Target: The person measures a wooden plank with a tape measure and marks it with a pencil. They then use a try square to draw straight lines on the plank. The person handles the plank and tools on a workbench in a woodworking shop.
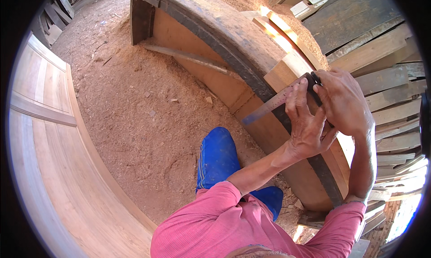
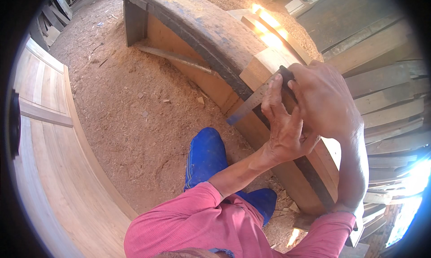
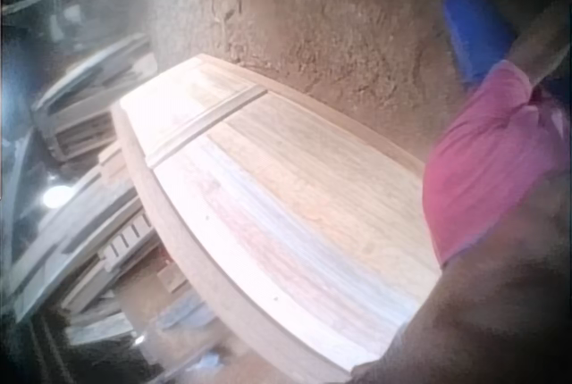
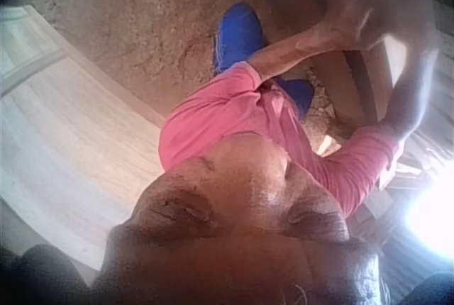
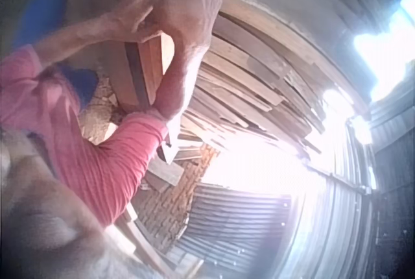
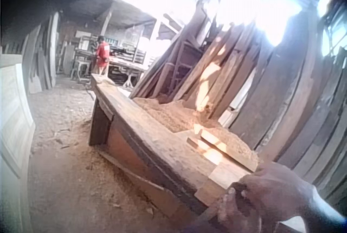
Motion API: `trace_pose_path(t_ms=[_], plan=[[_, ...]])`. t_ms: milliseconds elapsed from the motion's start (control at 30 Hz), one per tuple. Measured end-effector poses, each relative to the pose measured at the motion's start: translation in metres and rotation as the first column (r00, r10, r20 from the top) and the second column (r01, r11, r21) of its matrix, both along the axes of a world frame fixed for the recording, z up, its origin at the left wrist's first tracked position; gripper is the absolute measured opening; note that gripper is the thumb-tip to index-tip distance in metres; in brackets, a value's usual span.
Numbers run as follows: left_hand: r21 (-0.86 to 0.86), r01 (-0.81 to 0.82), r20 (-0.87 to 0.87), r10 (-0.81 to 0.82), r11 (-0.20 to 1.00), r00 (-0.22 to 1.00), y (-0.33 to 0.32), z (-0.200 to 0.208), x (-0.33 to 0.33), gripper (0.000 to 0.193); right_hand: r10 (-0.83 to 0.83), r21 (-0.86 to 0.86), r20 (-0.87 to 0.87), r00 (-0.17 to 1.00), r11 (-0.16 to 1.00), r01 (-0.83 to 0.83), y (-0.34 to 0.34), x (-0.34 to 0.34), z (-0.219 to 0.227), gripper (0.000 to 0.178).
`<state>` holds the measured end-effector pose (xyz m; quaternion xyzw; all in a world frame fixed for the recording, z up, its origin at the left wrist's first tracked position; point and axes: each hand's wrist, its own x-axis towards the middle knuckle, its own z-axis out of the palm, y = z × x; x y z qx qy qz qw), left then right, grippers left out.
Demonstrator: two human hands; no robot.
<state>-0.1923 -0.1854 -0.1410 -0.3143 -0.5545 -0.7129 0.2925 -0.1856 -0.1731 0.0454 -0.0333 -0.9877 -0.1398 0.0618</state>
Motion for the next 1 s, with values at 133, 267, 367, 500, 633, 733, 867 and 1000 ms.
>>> trace_pose_path(t_ms=[133,267,367,500,633,733,867,1000], plan=[[0.000,-0.026,-0.053,0.026,1.000,0.998,0.002,-0.003,0.001,0.086,0.026,-0.056,-0.040,0.999,0.998,-0.028,0.012,0.006,-0.007,0.015],[0.004,-0.017,-0.042,0.017,1.000,0.999,0.003,-0.004,0.007,0.085,0.040,-0.021,-0.055,0.998,0.999,-0.041,0.016,0.012,-0.008,0.015],[0.030,-0.009,-0.020,0.009,1.000,1.000,0.004,-0.003,0.010,0.078,0.019,-0.024,-0.045,0.999,1.000,-0.021,0.017,0.014,-0.008,0.015],[0.016,0.001,-0.008,-0.001,1.000,1.000,0.004,-0.003,0.011,0.079,0.039,-0.057,-0.055,0.998,0.997,-0.042,0.017,0.015,-0.008,0.015],[-0.012,-0.001,-0.011,0.001,1.000,1.000,0.004,-0.004,0.010,0.080,0.041,-0.055,-0.054,0.998,0.998,-0.044,0.017,0.014,-0.008,0.015],[-0.017,0.010,-0.009,-0.010,1.000,1.000,0.005,-0.005,0.010,0.081,0.035,-0.044,-0.048,0.998,0.998,-0.037,0.016,0.013,-0.008,0.015],[-0.026,0.001,-0.014,-0.001,1.000,1.000,0.006,-0.005,0.010,0.083,0.035,-0.033,-0.053,0.998,0.999,-0.037,0.014,0.013,-0.007,0.015],[-0.024,-0.003,-0.014,0.003,1.000,1.000,0.006,-0.005,0.010,0.083,0.016,-0.049,-0.053,0.998,0.999,-0.019,0.013,0.013,-0.008,0.016]])
